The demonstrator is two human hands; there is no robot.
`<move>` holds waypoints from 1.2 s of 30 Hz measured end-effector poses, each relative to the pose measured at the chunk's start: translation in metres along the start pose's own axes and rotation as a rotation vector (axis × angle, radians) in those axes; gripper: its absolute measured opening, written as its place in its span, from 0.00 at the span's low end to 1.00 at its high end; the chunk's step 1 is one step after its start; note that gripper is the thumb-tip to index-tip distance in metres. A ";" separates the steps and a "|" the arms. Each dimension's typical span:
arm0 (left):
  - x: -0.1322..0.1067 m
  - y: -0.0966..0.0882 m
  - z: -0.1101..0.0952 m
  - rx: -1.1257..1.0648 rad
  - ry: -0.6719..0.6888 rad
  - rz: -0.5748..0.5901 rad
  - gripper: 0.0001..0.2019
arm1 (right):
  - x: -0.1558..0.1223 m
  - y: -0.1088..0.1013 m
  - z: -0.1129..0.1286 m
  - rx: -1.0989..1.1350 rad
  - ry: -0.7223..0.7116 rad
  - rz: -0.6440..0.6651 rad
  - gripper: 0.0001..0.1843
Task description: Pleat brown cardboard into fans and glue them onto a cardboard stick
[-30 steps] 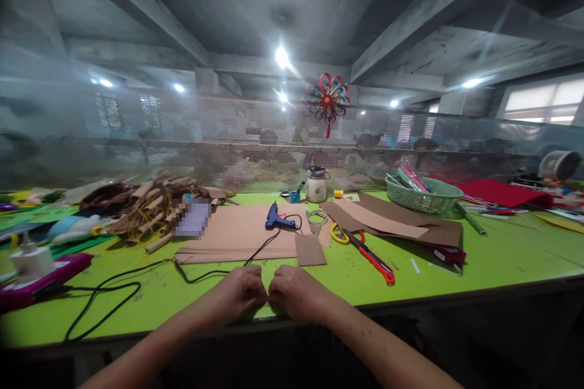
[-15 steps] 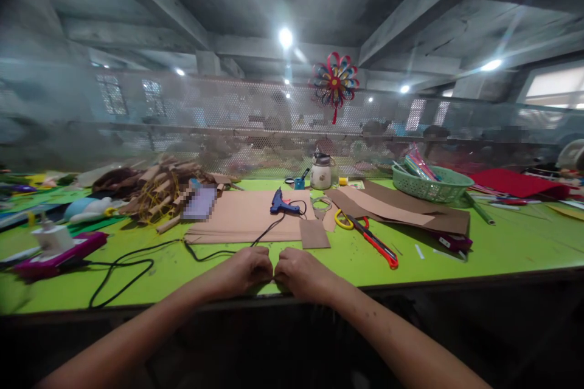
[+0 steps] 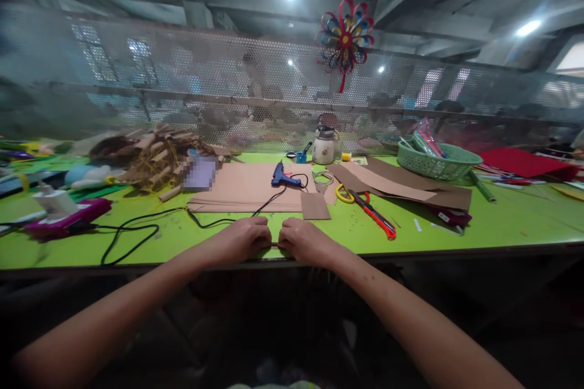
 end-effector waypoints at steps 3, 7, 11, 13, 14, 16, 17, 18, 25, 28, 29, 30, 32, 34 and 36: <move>0.000 0.001 -0.002 0.023 0.012 0.011 0.11 | 0.007 0.000 0.006 -0.064 0.003 0.033 0.10; -0.002 0.003 -0.003 0.073 0.026 -0.003 0.11 | 0.013 0.002 0.012 -0.115 0.010 0.020 0.09; -0.006 0.001 -0.002 0.040 0.029 0.007 0.11 | 0.008 0.003 0.011 -0.071 0.031 -0.013 0.05; -0.008 -0.003 0.001 -0.005 0.013 0.022 0.10 | 0.001 0.002 0.010 -0.039 0.050 -0.025 0.04; -0.008 -0.005 0.001 -0.026 0.007 0.031 0.10 | -0.003 0.001 0.009 -0.028 0.062 -0.032 0.04; -0.009 -0.009 0.002 -0.047 0.006 0.044 0.10 | -0.010 -0.001 0.008 -0.034 0.089 -0.051 0.05; -0.008 -0.010 0.002 -0.045 0.006 0.045 0.10 | -0.012 -0.002 0.007 -0.047 0.099 -0.058 0.06; -0.008 -0.011 0.001 -0.040 0.008 0.045 0.11 | -0.014 -0.002 0.007 -0.066 0.103 -0.062 0.06; -0.009 -0.011 0.007 0.060 0.034 0.051 0.10 | -0.015 0.003 0.005 -0.139 0.072 -0.030 0.07; -0.012 -0.011 0.011 0.072 0.039 0.066 0.10 | -0.012 0.002 0.005 -0.194 0.044 0.016 0.06; -0.012 -0.011 0.012 0.079 0.045 0.068 0.10 | -0.012 0.001 0.007 -0.223 0.021 0.040 0.06; -0.012 -0.012 0.011 0.088 0.052 0.069 0.10 | -0.011 0.001 0.009 -0.251 -0.008 0.069 0.07; -0.012 -0.013 0.009 0.112 0.062 0.066 0.12 | -0.011 0.000 0.014 -0.291 -0.064 0.119 0.07; -0.013 -0.014 0.008 0.134 0.061 0.057 0.12 | -0.012 0.000 0.015 -0.301 -0.082 0.147 0.07; -0.014 -0.014 0.006 0.148 0.057 0.045 0.12 | -0.014 0.000 0.013 -0.286 -0.065 0.153 0.07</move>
Point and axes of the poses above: each hand's wrist, its own x-axis towards the middle knuckle, its own y-axis out of the palm, z = x × y, the point moved 6 cm from there along x, towards the middle knuckle, and after that the axes turned 12 degrees about x, right-handed, at the moved point
